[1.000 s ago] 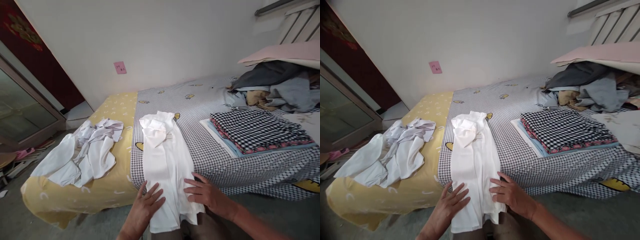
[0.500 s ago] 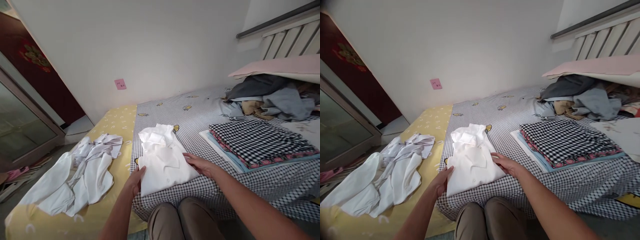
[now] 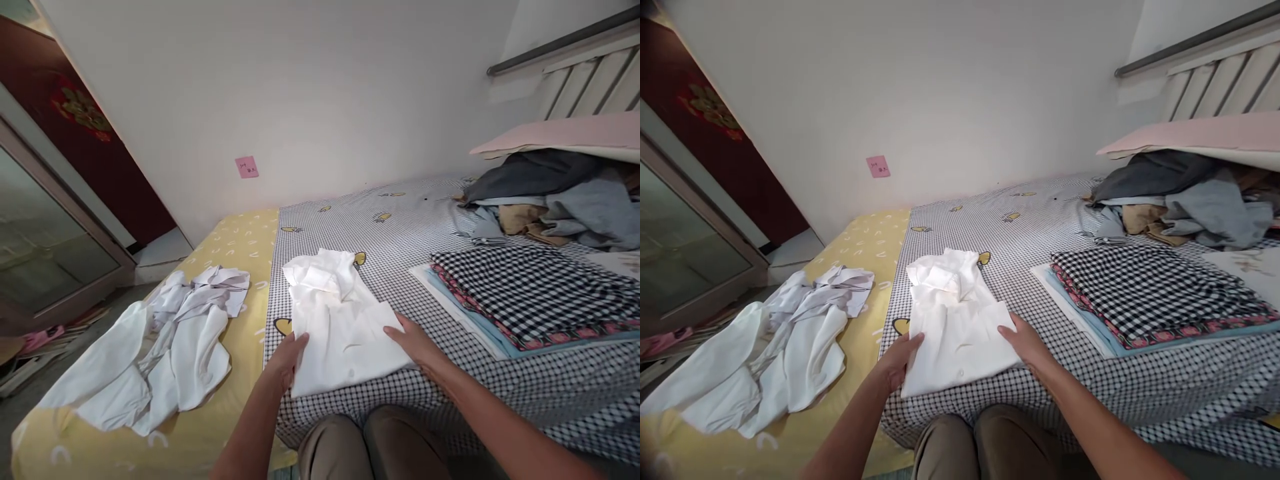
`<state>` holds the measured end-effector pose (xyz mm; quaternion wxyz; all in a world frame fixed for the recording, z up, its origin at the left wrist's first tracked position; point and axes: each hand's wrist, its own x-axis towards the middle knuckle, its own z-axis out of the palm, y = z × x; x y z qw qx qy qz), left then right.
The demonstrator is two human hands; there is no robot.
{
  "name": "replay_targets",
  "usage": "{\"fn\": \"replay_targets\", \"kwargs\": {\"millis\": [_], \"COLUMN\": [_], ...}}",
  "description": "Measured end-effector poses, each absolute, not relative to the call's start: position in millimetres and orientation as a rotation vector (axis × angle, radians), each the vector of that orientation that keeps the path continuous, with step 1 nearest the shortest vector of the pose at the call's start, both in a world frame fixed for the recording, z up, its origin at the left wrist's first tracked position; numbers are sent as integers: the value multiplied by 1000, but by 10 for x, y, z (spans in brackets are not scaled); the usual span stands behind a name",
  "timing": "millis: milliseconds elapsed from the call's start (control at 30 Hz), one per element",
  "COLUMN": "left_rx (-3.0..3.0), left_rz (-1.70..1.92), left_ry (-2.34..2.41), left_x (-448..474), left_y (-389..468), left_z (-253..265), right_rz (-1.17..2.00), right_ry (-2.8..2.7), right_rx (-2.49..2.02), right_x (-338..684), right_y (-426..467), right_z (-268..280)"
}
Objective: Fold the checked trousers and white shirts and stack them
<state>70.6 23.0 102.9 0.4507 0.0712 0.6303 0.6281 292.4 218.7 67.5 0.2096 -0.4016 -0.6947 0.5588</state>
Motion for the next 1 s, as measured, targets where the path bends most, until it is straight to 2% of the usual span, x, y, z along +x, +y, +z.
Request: {"fn": "replay_targets", "kwargs": {"millis": [67,133,200,267,433,600,1000], "left_rx": [157,163,192,247,388,436,301], "left_rz": [1534,1517,1517,1548,1627,1626,1654], "left_ry": [1590,1630,1690,1782,2096,2164,1416], "left_x": [678,665,682,731,915,965,730], "left_y": [265,282,292,304,350,366,103], "left_z": [1004,986,965,931,811,778,870], "right_rz": [1372,1019,641,470,440,310,331], "right_ry": [-2002,-2090,-2169,-2323,-2888,-2896,-2949], "right_rx": [-1211,-1269,-1172,-963,-729,-582,-692], "right_x": [2969,3015,3050,3059,2925,2737,2337], "right_y": [2204,2184,2108,1975,1622,1587,1660], "right_z": [740,836,936,1014,1020,937,783]}}
